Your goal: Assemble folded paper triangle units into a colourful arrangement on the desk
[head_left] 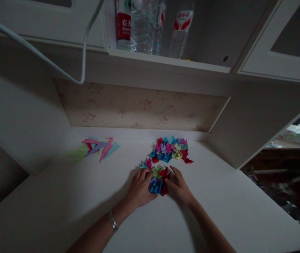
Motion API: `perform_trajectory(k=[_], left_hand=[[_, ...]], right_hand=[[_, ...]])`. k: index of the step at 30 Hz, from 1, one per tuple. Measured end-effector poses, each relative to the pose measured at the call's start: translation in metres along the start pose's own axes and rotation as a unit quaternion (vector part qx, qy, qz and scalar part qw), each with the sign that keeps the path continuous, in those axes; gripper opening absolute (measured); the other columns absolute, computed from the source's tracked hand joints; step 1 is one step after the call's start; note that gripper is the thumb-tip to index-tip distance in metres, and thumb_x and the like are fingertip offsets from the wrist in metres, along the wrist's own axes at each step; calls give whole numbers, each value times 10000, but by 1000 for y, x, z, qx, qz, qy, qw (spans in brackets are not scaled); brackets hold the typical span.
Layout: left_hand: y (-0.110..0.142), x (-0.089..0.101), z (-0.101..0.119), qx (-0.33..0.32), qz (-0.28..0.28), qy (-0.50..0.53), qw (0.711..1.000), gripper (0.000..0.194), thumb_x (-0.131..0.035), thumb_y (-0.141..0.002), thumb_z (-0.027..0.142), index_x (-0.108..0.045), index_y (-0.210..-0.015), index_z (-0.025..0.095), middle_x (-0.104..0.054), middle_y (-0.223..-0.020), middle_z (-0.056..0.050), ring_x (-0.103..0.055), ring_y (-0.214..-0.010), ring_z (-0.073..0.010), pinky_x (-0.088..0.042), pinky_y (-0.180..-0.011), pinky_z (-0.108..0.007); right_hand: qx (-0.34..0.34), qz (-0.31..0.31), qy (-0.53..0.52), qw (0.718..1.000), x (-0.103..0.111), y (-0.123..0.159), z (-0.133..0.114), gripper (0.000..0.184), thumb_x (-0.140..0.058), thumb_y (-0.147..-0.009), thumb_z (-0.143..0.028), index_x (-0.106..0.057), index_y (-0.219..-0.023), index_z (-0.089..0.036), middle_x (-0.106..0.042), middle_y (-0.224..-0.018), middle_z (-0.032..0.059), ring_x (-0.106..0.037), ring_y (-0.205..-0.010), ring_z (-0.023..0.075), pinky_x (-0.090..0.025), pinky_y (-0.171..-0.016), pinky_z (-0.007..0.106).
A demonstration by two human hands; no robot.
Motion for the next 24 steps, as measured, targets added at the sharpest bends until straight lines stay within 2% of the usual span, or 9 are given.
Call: perform_trajectory(k=[3,7,10,14,17,19,22,24], left_hand=[[-7,1,-18,17,-3,-2,1000,809,-767,-585,377,-451,-1327,305,-377,-1424,-84,-330,-1301,-346,-287,-1063,-480],[-16,-1,-38,28,-14,-9,999,946,-802,-524,453,-407,-1369,295,-281,-1490,-94,-247,-1345,-369,-263,-1067,-492],[-20,2,-47,22,-17,-8,1000,1027,-813,-487,501,-375,-1392,291,-313,-1465,-91,-268,-1330,-354,-258,-1075,-470],[-22,11,-56,17,-30,-7,999,1110,-826,-447,522,-328,-1419,321,-375,-1396,-83,-330,-1282,-345,-287,-1055,-455],[-24,15,-68,26,-43,-19,999,1200,-838,-410,530,-266,-1448,342,-388,-1377,-90,-364,-1257,-359,-299,-1040,-469],[-25,16,-77,30,-53,-27,998,1253,-833,-390,566,-234,-1464,323,-364,-1415,-107,-337,-1289,-373,-279,-1054,-482],[-30,9,-85,33,-83,-27,996,1300,-809,-381,626,-211,-1477,266,-294,-1492,-147,-244,-1365,-385,-217,-1092,-496],[-33,3,-82,20,-97,-16,995,1301,-805,-391,625,-201,-1480,248,-292,-1503,-160,-241,-1379,-373,-209,-1103,-483]], right_hand=[[43,-56,21,997,-4,6,-15,773,-687,-744,-484,-376,-1406,-232,-334,-1450,143,-298,-1358,306,-255,-1112,478],[66,-124,69,988,-19,13,-28,1014,-756,-650,-524,-249,-1473,-218,-209,-1522,172,-196,-1403,323,-232,-1124,482],[69,-155,110,979,-26,16,-29,1139,-756,-605,-589,-151,-1500,-226,-138,-1551,169,-137,-1419,334,-209,-1123,512],[63,-188,175,964,-31,22,-23,1289,-765,-504,-665,-64,-1506,-258,-44,-1569,162,-48,-1423,373,-114,-1115,579],[57,-174,212,960,-29,25,-18,1319,-767,-484,-669,-25,-1503,-281,3,-1573,151,-38,-1423,373,-78,-1114,578],[52,-153,223,961,-27,24,-17,1306,-766,-511,-646,6,-1501,-287,-21,-1573,147,-51,-1426,357,-71,-1116,570],[54,-144,228,961,-29,19,-18,1280,-767,-539,-617,11,-1501,-291,-82,-1568,149,-94,-1424,346,-64,-1116,574],[69,-146,226,961,-35,13,-21,1245,-760,-552,-619,-29,-1503,-286,-116,-1563,153,-134,-1419,343,-71,-1117,576]])
Point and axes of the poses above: each hand's wrist, its own y-axis away from the middle knuckle, its own x-axis out of the back of the hand, z = x × y, the point moved 10 cm from there along -y, towards the middle knuckle
